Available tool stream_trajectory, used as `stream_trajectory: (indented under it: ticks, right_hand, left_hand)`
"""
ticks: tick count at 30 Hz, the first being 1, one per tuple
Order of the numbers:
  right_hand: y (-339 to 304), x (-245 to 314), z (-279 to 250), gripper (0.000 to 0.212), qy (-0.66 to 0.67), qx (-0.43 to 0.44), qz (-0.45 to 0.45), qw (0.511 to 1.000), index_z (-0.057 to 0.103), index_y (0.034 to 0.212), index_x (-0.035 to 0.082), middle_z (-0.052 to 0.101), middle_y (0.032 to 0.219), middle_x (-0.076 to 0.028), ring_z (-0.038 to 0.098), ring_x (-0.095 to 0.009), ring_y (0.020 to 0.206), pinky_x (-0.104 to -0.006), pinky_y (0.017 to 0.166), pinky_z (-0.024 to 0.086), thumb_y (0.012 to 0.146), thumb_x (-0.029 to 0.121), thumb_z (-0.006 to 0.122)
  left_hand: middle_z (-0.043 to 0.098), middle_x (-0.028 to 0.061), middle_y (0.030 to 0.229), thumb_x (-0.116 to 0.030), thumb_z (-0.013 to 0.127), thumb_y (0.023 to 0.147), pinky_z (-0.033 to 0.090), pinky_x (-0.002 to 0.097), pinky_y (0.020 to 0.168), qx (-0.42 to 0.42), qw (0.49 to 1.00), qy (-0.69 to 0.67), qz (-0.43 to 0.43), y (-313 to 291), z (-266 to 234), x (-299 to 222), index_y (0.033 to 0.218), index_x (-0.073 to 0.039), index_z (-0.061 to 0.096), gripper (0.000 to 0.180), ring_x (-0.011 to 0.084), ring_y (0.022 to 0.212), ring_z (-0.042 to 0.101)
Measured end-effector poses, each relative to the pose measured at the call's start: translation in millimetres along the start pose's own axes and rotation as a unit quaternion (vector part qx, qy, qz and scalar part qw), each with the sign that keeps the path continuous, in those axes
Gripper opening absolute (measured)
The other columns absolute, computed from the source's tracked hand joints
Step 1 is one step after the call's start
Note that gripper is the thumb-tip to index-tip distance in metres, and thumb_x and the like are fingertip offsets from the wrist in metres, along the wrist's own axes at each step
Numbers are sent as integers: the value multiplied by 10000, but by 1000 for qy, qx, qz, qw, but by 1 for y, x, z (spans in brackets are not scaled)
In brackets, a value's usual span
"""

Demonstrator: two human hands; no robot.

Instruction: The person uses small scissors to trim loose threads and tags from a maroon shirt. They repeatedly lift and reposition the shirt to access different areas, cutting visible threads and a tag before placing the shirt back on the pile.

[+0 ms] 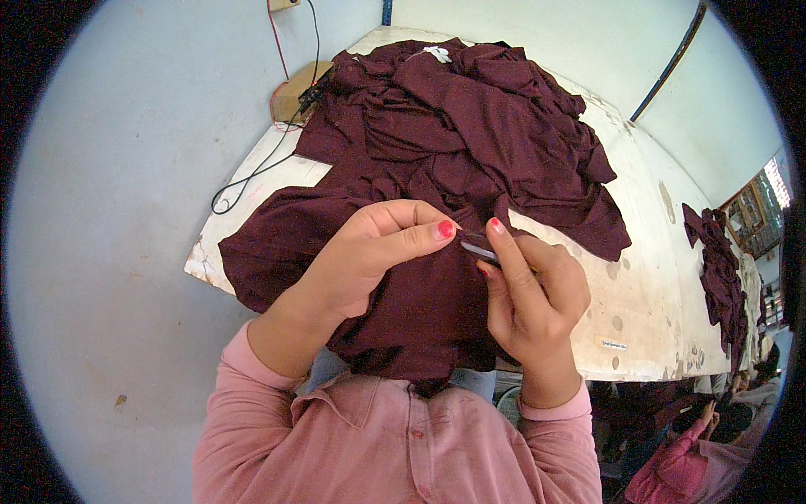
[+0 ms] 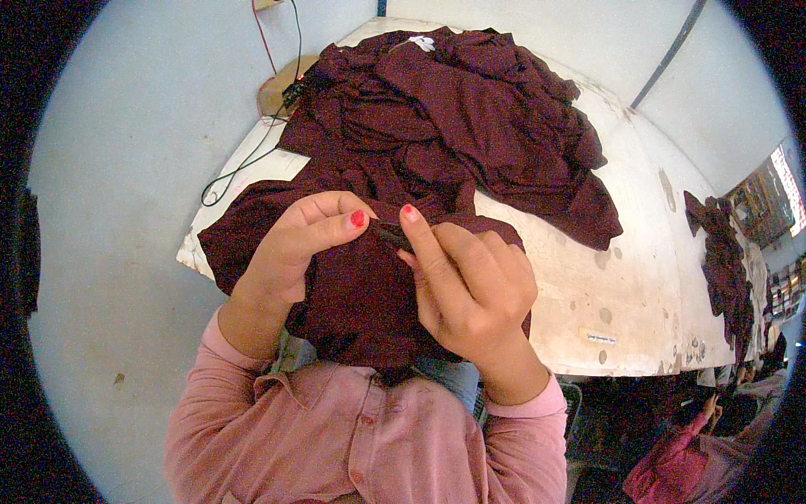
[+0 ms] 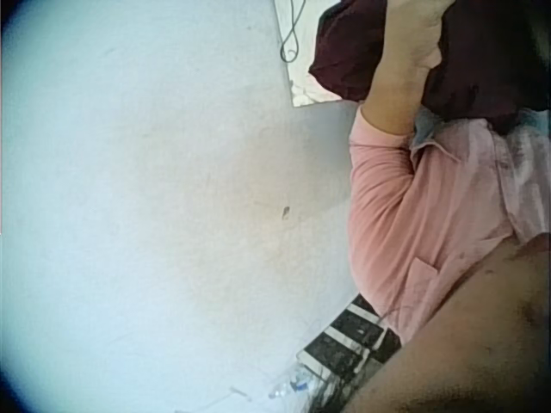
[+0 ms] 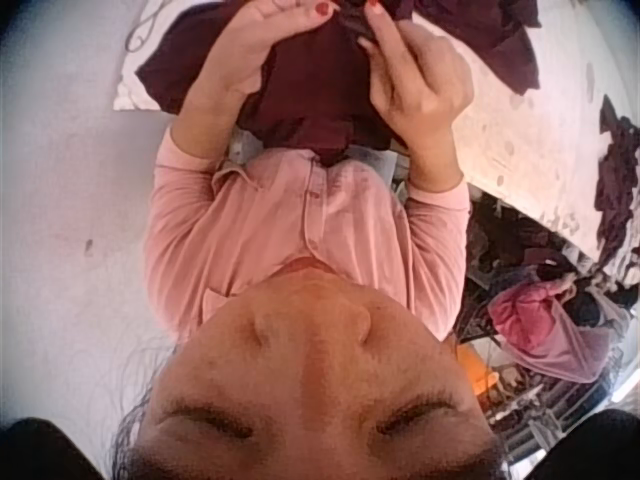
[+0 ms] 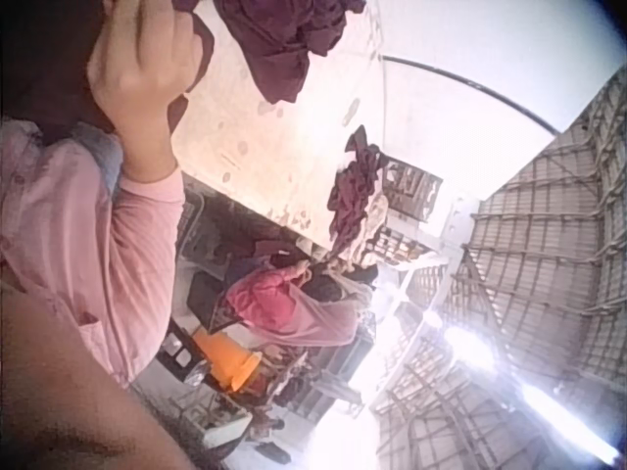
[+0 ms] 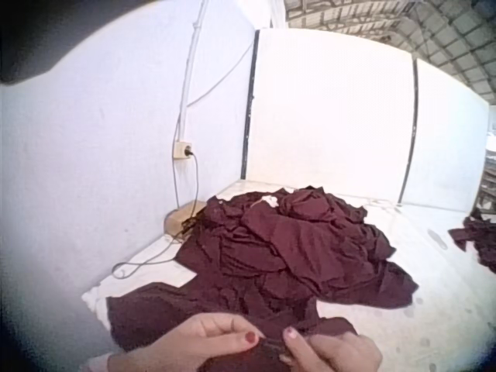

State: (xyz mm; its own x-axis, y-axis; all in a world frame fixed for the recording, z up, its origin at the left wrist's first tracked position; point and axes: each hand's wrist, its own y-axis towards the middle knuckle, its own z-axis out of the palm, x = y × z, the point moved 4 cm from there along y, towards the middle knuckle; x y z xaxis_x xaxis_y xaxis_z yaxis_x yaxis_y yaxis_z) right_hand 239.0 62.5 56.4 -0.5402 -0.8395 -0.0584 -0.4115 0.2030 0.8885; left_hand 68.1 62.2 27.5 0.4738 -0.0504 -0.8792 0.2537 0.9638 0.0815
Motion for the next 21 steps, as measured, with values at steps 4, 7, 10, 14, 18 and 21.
stream_trajectory:
  ticks: [4, 7, 10, 14, 18, 21]
  right_hand:
    - [0, 2, -1, 411, 1, 8, 4, 1000, 695, 1094, 80, 577, 790, -23, 485, -165, 563, -292, 486, 372, 687, 122, 734]
    - [0, 0, -1, 408, 1, 0, 5, 1000, 696, 1092, 79, 576, 791, -25, 486, -164, 564, -292, 488, 375, 688, 124, 735]
    - [-1, 0, -1, 407, 3, -4, 0, 1000, 696, 1089, 77, 576, 800, -26, 484, -162, 564, -293, 492, 377, 686, 122, 733]
    - [-2, 2, 0, 403, -22, -5, -13, 1000, 698, 1087, 80, 576, 820, -17, 482, -154, 563, -290, 491, 368, 687, 119, 726]
    - [-2, 2, -1, 389, -53, -1, -22, 998, 701, 1081, 85, 579, 834, -2, 480, -139, 561, -286, 486, 353, 695, 125, 717]
    - [-2, 2, -1, 378, -71, -2, -28, 997, 704, 1078, 89, 581, 833, 7, 480, -129, 560, -281, 484, 347, 703, 133, 712]
  left_hand:
    - [634, -22, 904, -199, 646, 893, 417, 200, 774, -1, 1000, 5, 16, -1, 1, 0, 955, -44, 660, 167, 41, 839, 548]
    - [633, -25, 906, -196, 641, 896, 415, 200, 780, 23, 999, -30, -13, -2, 1, 3, 956, -47, 661, 162, 40, 847, 549]
    - [636, -24, 915, -191, 635, 900, 419, 203, 788, 22, 999, -42, -21, -1, 2, 5, 957, -48, 660, 156, 40, 857, 554]
    - [643, -14, 933, -187, 622, 906, 426, 206, 801, 6, 998, -52, -36, 1, 2, 11, 966, -49, 661, 156, 48, 869, 565]
    - [651, -2, 950, -183, 613, 909, 433, 211, 807, -4, 996, -71, -48, 3, 2, 16, 984, -47, 659, 163, 60, 880, 579]
    - [656, 6, 957, -180, 610, 909, 441, 216, 803, -1, 997, -73, -38, 4, 2, 17, 995, -43, 657, 169, 67, 882, 590]
